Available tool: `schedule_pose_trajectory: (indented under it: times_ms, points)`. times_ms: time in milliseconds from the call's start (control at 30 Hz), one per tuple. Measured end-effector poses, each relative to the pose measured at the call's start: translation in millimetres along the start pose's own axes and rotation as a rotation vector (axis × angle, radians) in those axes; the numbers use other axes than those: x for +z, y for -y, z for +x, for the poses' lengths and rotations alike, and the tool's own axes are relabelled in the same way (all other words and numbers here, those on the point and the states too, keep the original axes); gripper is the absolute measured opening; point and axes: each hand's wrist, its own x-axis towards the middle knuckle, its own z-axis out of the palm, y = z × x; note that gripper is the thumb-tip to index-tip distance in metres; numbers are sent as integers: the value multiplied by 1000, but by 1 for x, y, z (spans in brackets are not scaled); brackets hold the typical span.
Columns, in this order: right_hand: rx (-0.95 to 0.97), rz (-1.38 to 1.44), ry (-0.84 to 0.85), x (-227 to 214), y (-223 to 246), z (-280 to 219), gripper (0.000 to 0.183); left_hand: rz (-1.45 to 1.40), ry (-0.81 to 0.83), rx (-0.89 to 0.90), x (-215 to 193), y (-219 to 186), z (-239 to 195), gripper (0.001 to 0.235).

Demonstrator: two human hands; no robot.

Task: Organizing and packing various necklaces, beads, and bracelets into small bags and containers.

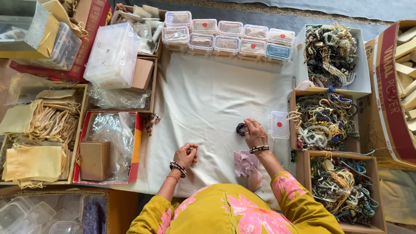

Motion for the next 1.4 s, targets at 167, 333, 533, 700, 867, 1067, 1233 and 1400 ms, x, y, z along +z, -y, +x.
schedule_pose_trajectory:
  times_ms: [167,333,533,700,867,1067,1233,1400]
  points:
    - [-97,26,22,7,14,-16,37,-26,3,-2,-3,7,2,17]
    - [-91,73,-7,1,1,-22,41,-49,23,-6,-4,7,4,18]
    - [363,65,278,-24,15,-46,25,-34,30,12,-5,7,5,18]
    - [24,-29,341,-18,39,-106,44,-41,36,5,-4,8,6,18]
    - [-203,-128,296,-14,40,-133,52,-46,32,19,-4,8,6,18]
    - [-275,-84,162,-8,33,-133,38,-25,11,47,-2,12,10,18]
    - [-260,-57,129,-1,32,-134,32,-29,-15,36,-1,8,4,18]
    - [-265,-84,71,5,27,-135,33,18,4,23,-2,-4,-5,18]
